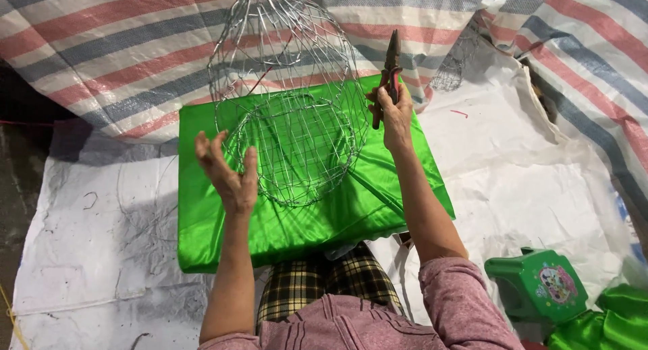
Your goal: A person uses pliers to cut and refine the shape of a wire mesh structure on a green work surface.
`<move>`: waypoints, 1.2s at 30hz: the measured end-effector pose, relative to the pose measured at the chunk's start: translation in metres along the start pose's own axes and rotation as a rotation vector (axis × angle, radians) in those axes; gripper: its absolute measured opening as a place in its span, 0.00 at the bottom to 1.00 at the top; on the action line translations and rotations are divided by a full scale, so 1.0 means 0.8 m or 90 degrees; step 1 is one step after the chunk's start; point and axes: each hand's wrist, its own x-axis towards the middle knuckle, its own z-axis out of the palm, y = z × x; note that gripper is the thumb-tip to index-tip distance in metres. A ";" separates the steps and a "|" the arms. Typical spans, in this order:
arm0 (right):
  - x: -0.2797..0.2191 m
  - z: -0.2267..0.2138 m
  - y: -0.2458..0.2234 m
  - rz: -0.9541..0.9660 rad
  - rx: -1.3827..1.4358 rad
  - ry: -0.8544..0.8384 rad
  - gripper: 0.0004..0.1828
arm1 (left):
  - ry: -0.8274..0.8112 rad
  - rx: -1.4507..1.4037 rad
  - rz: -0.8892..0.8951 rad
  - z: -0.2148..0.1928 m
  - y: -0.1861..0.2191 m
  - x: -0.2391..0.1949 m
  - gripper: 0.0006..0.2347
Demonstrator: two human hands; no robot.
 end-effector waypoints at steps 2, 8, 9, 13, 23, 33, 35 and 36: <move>0.009 -0.003 0.019 -0.003 -0.020 -0.014 0.12 | 0.003 0.001 -0.017 0.004 -0.005 0.002 0.23; 0.016 -0.007 0.038 0.017 -0.018 -0.045 0.15 | 0.025 -0.030 -0.073 0.028 -0.003 0.012 0.19; 0.016 -0.006 0.039 0.014 -0.017 -0.044 0.15 | 0.038 -0.045 -0.092 0.032 0.002 0.013 0.16; 0.014 0.000 0.042 0.006 -0.033 -0.048 0.16 | 0.087 -0.095 -0.109 0.045 -0.001 0.017 0.09; -0.008 0.021 0.014 -0.013 0.010 0.017 0.12 | 0.174 -0.164 -0.037 0.046 -0.006 0.035 0.06; -0.072 0.054 -0.084 -0.039 0.121 -0.012 0.10 | 0.082 -0.292 0.007 -0.017 0.025 0.100 0.10; -0.078 0.050 -0.092 -0.043 0.133 -0.014 0.11 | 0.062 -0.297 0.004 -0.017 0.011 0.107 0.10; -0.084 0.047 -0.095 -0.044 0.143 -0.018 0.12 | 0.044 -0.301 -0.002 -0.019 0.004 0.106 0.11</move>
